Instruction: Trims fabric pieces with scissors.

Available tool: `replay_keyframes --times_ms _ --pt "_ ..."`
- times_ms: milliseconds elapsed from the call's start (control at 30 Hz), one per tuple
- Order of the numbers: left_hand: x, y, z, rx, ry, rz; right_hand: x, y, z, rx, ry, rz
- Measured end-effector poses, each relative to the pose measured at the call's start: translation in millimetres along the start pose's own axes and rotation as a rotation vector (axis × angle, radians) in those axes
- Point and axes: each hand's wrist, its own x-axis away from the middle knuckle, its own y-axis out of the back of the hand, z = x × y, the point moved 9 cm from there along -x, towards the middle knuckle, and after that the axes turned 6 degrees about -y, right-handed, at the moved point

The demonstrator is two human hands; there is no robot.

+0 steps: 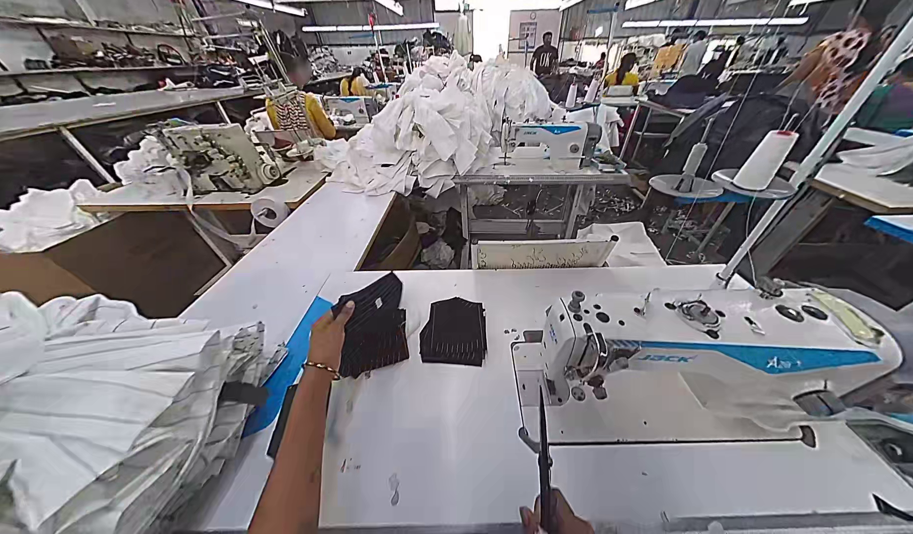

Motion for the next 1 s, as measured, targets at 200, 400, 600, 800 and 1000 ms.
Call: replay_keyframes --times_ms 200,400,600,800,1000 --pt "43 -3 -63 0.444 0.089 0.24 -2 1 -2 -0.132 -0.063 -0.016" --pt "83 -19 -106 -0.047 -0.094 0.432 -5 0 -5 -0.183 -0.106 -0.011" --pt "209 -113 -44 -0.546 -0.288 0.764 -5 -2 -6 -0.176 -0.147 0.003" --pt "289 -140 31 -0.59 -0.375 0.862 -9 -1 -5 -0.143 -0.184 0.066" --pt "267 -73 42 -0.611 -0.358 0.466 -9 -6 -8 -0.137 -0.222 0.109"
